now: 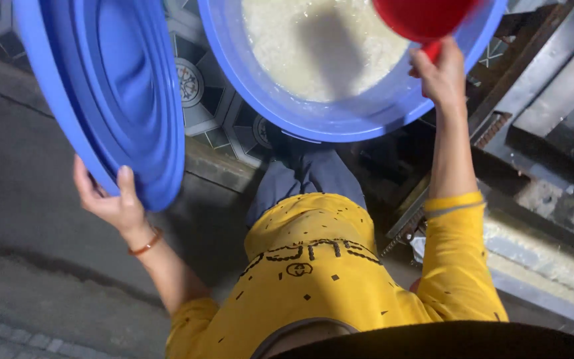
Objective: Transferring a mixture from a large container into a processing machine using a hand scoop
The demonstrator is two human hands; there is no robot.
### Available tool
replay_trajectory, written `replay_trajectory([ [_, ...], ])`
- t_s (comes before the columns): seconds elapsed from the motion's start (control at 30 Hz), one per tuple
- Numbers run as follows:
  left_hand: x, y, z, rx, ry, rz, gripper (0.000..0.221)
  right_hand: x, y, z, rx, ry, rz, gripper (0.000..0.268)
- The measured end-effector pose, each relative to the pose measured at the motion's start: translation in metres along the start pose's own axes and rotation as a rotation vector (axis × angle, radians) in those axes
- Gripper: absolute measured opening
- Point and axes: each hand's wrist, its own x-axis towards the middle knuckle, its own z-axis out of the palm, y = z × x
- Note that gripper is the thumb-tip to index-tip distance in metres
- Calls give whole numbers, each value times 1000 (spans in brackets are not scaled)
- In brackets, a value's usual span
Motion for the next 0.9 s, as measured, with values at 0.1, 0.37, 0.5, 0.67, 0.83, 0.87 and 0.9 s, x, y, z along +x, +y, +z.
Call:
replay_trajectory([
  [0.1,-46,-10,-6,9,104,-212,62,40,44,32,-548,-212,40,29],
  [0.37,-117,2,-41,322,156,-553,55,73,117,78,-1378,-773,-125,37],
  [0.5,-117,22,-35,312,164,-642,51,76,178,90,-1426,-750,-299,31],
  [0.67,-133,16,-30,237,207,-731,55,73,203,109,-1575,-809,-317,31],
  [0.83,-118,36,-6,178,176,-800,49,78,221,125,-1529,-976,-164,35],
  [0.87,-120,34,-3,176,188,-817,45,81,216,127,-1490,-1065,-94,36],
  [0.9,-116,36,4,176,185,-816,45,85,215,132,-1488,-1065,-91,36],
])
